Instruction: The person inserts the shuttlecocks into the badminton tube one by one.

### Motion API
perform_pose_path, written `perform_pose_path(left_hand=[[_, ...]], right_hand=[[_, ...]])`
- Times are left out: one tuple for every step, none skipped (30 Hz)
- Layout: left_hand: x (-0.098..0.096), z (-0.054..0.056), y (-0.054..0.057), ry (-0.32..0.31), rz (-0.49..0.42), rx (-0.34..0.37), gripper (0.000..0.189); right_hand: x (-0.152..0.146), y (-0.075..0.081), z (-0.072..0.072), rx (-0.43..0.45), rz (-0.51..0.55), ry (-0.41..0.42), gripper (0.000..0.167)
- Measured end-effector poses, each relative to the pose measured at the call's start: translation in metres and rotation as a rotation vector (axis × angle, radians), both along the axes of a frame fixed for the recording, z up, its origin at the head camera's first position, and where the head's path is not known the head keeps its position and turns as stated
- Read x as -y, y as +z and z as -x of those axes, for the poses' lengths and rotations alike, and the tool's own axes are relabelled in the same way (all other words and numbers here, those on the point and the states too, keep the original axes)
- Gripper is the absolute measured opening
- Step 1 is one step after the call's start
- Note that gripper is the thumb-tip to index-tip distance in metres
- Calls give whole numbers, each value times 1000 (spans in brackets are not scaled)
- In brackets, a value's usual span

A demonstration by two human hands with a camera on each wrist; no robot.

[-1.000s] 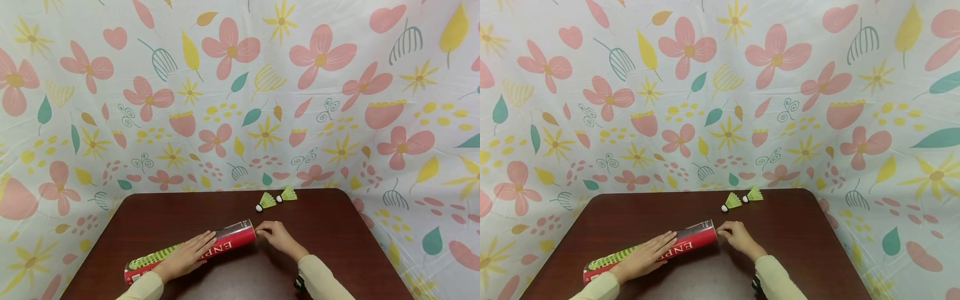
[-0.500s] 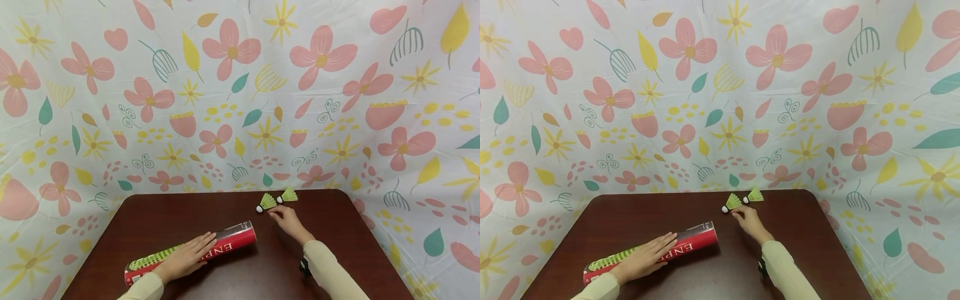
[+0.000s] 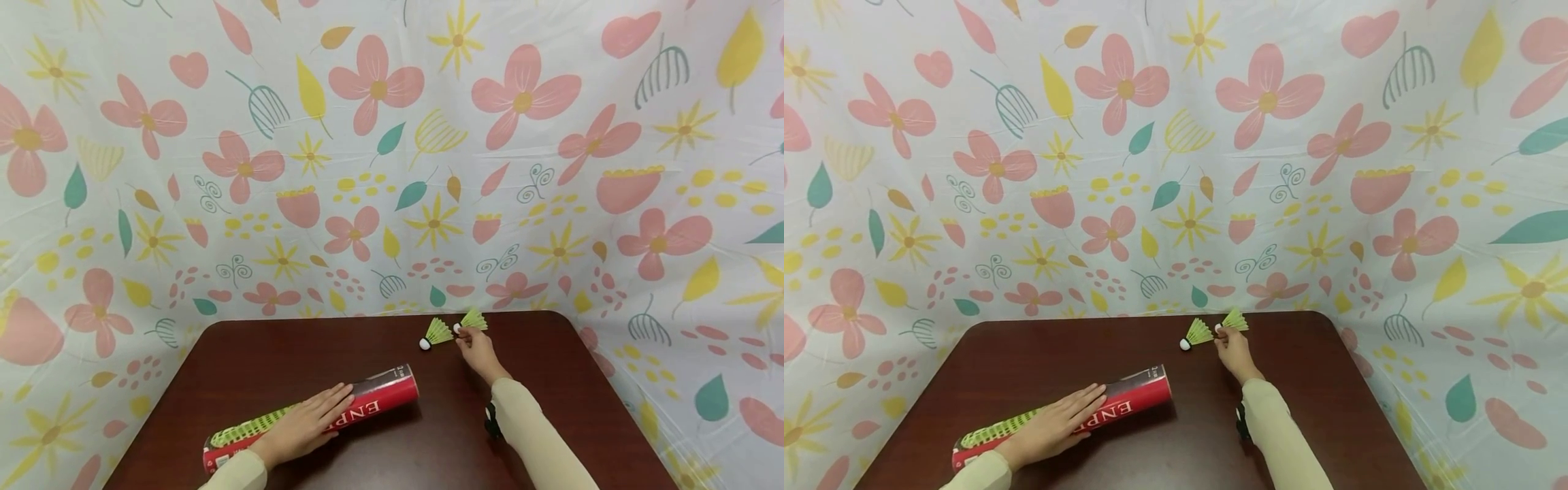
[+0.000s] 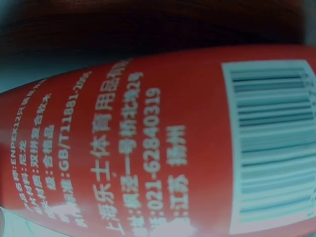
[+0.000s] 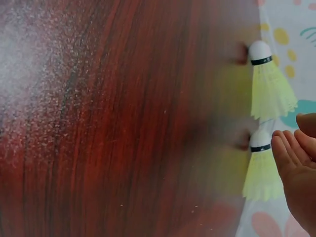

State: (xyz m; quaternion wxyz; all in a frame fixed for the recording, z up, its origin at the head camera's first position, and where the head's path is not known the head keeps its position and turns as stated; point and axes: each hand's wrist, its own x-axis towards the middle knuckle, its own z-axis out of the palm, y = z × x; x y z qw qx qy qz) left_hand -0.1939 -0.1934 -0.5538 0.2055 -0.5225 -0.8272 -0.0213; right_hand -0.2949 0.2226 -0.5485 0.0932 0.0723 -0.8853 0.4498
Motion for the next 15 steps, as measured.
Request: perform_pose_path(left_hand=[[0,0,0,-3,-1,-3,88],[-1,0,0,-5,0,-4,88],[-1,0,1,-5,0,-5,88],[-1,0,1,-3,2,-1,89],[-1,0,1,0,3,1,89],[-1,-1,1,5,5,4,89],[0,-1,1,7,5,7,89],[0,-1,1,6,2,6,89],[-1,-1,1,3,2,4,89],[-1,-1,1,2,3,5,89],[-1,-1,1,-1,3,1,88],[-1,-1,1,-5,0,-2,89],[-2,-1,1,-10,-1,-7,88],[-2,-1,1,-13,-4,-13,88],[-2,-1,1,-13,-4,-15,88]], right_hand=[[0,0,1,16,3,-2,35],[0,-1,2,34,9,-3,37],[0,-1,2,54,8,-2,39],[1,-1,3,73,10,6,41],[2,-1,3,90,7,16,44],[3,-1,4,105,1,25,46],[5,-1,4,117,-4,34,49],[6,-2,4,128,-11,40,50],[8,-3,5,141,-17,43,52],[9,-3,5,148,-20,44,52],[11,-4,5,153,-25,41,53],[12,-5,6,154,-26,39,53],[14,-6,6,155,-24,37,52],[15,-7,6,152,-21,32,51],[17,-7,7,146,-15,27,50]])
